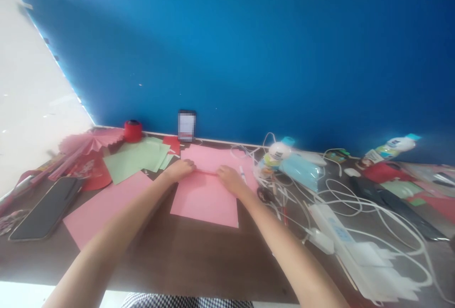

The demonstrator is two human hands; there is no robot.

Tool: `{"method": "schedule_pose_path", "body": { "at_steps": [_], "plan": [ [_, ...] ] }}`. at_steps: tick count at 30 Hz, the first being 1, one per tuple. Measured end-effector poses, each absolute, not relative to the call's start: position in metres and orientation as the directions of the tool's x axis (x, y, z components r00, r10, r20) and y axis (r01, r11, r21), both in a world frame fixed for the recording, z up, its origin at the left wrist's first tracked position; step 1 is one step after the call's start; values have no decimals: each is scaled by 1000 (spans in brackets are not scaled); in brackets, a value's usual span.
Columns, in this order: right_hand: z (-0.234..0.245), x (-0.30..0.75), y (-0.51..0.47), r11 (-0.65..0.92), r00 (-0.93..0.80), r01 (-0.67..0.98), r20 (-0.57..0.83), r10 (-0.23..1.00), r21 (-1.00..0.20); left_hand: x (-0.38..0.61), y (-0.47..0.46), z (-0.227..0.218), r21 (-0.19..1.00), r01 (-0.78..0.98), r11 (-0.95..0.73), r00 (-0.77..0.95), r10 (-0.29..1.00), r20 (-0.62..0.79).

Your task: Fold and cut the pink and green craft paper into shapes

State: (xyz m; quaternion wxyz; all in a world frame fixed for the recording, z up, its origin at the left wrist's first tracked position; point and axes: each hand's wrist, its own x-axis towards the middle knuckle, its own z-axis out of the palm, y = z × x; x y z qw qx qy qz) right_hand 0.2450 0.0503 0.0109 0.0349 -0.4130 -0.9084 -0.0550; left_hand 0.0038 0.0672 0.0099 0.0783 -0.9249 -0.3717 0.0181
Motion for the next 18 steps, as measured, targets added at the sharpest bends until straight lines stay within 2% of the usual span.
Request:
{"method": "schedule_pose_path", "body": {
  "at_steps": [6, 11, 15, 18],
  "plan": [
    [0, 239, 42, 664, -721, 684, 140, 679, 301, 8, 56, 18, -170, 681, -713, 723, 691, -4],
    [-6, 227, 36, 643, -740, 649, 139, 658, 406, 19, 45, 20, -84, 772, -630, 631, 775, -8],
    [-6, 223, 27, 631, -715, 678, 136, 686, 378, 32, 31, 16, -45, 840, -541, 542, 840, 2],
    [-3, 229, 28, 611, -645, 758, 122, 754, 229, 38, 26, 15, 10, 880, -474, 474, 880, 16]
  ]
}}
